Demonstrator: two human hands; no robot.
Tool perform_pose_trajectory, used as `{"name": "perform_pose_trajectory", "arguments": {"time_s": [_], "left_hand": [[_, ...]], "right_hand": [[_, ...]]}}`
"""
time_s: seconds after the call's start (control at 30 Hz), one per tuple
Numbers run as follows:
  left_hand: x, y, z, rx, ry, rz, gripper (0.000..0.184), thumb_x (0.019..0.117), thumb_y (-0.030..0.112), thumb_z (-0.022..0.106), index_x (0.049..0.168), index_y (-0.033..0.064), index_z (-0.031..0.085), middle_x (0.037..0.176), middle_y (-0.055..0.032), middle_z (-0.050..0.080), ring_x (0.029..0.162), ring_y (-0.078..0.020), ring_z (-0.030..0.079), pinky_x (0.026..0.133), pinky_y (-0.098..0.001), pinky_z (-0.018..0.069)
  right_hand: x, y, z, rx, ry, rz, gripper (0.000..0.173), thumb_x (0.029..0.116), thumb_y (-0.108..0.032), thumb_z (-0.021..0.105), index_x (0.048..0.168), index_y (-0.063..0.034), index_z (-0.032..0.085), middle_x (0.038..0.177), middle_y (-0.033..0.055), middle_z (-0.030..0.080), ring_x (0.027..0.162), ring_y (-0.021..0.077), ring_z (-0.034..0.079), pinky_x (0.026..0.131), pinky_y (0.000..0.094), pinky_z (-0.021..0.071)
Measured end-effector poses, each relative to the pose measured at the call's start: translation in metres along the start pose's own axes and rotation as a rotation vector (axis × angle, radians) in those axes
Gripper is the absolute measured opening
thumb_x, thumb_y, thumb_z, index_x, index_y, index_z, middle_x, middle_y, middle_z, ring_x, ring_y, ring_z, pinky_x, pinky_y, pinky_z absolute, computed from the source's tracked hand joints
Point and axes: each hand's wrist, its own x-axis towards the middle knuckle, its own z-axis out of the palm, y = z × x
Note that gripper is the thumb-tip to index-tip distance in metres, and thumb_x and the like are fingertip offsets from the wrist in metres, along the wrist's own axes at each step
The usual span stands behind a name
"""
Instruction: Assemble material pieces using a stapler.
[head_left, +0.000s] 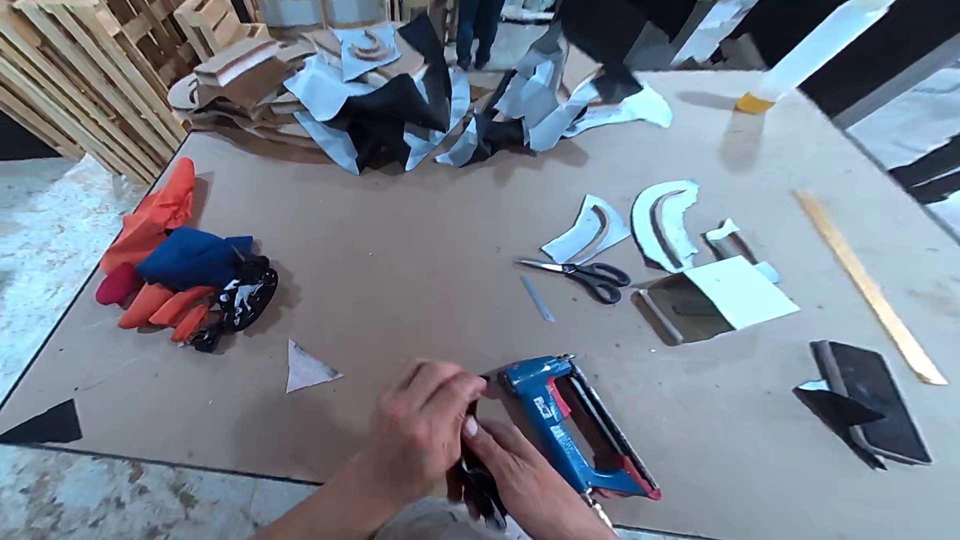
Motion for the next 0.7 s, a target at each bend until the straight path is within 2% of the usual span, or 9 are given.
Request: {"name": "perform_pose_trajectory", "arguments": {"time_s": [0.1,0.17,0.27,0.33,0.4,0.47,0.53,0.6,0.7], "left_hand": [[-0.044,-0.026,0.039,-0.031,-0.025,-0.397,0.018,0.1004,0.018,0.062,0.105,0.015,0.079,0.104,0.0023,0.072,0.094,-0.0051,0.069,0.08,-0.0235,0.0607],[-0.069,-0.045,0.06,-0.01,0.008,-0.514,0.019,0.0991,0.015,0.062,0.108,0.0154,0.079,0.107,0.0011,0.072,0.096,-0.006,0.07,0.082,-0.0248,0.0609],[-0.101,-0.077,0.078,0.055,0.021,-0.362,0.026,0.0974,0.009,0.057,0.111,0.0115,0.079,0.109,-0.0065,0.073,0.1,-0.0147,0.07,0.086,-0.0296,0.0606],[-0.105,-0.087,0.08,0.102,-0.003,-0.277,0.025,0.0941,0.009,0.06,0.11,0.0118,0.079,0.109,-0.0089,0.073,0.099,-0.0189,0.07,0.083,-0.0316,0.0607],[-0.105,-0.085,0.08,0.129,-0.055,-0.241,0.019,0.0916,0.011,0.065,0.104,0.0115,0.08,0.103,-0.0101,0.072,0.093,-0.0219,0.07,0.076,-0.0336,0.0606],[-0.102,-0.084,0.081,0.14,-0.075,-0.242,0.015,0.0904,0.011,0.065,0.096,0.0108,0.079,0.093,-0.0087,0.069,0.086,-0.0215,0.068,0.07,-0.0329,0.0596],[-0.098,-0.084,0.081,0.158,-0.073,-0.236,0.016,0.0898,0.009,0.064,0.093,0.0096,0.08,0.086,-0.0077,0.068,0.079,-0.0205,0.067,0.065,-0.0312,0.0578],[-0.099,-0.082,0.079,0.173,-0.074,-0.226,0.016,0.0898,0.009,0.064,0.094,0.0088,0.079,0.086,-0.0085,0.069,0.078,-0.0205,0.066,0.064,-0.0307,0.0562],[-0.098,-0.078,0.078,0.18,-0.043,-0.257,0.023,0.094,0.009,0.06,0.113,0.0034,0.072,0.084,-0.0084,0.066,0.074,-0.0201,0.063,0.063,-0.0305,0.0542]], "right_hand": [[0.042,0.043,-0.002,0.022,0.127,0.179,0.041,0.1092,-0.038,0.043,0.101,-0.0063,0.068,0.077,0.0037,0.068,0.061,0.0138,0.066,0.055,0.0305,0.0583],[0.066,0.069,-0.001,0.003,0.266,0.239,0.034,0.1059,-0.03,0.056,0.092,-0.004,0.072,0.073,0.0051,0.069,0.063,0.0141,0.067,0.059,0.0324,0.0591],[0.086,0.091,0.001,-0.521,0.43,0.266,0.037,0.0987,-0.044,0.066,0.082,-0.0127,0.075,0.064,-0.0001,0.065,0.06,0.0139,0.063,0.06,0.0392,0.0532],[0.086,0.094,0.005,-0.999,0.521,0.065,0.043,0.098,-0.047,0.061,0.075,-0.0132,0.073,0.058,0.0026,0.062,0.057,0.022,0.065,0.053,0.0477,0.0527],[0.071,0.094,-0.005,-1.274,0.607,-0.131,0.04,0.0967,-0.044,0.061,0.071,-0.014,0.069,0.061,0.0024,0.063,0.06,0.0232,0.067,0.051,0.0445,0.0528],[0.044,0.077,-0.028,-1.331,0.669,-0.183,0.031,0.0972,-0.038,0.063,0.083,-0.0125,0.074,0.08,0.0048,0.07,0.079,0.0247,0.071,0.064,0.0449,0.0585],[0.013,0.065,-0.056,-1.33,0.764,-0.113,0.03,0.0953,-0.033,0.067,0.102,-0.0048,0.075,0.099,0.0171,0.071,0.095,0.036,0.069,0.078,0.054,0.0566],[-0.01,0.065,-0.075,-1.305,0.817,0.076,0.061,0.0896,-0.042,0.072,0.128,0.0042,0.063,0.119,0.034,0.061,0.109,0.0523,0.06,0.087,0.0663,0.0496],[-0.017,0.085,-0.087,-1.274,0.873,0.256,0.098,0.0785,-0.052,0.079,0.149,0.0057,0.043,0.128,0.0377,0.054,0.106,0.052,0.061,0.085,0.066,0.0507]]}}
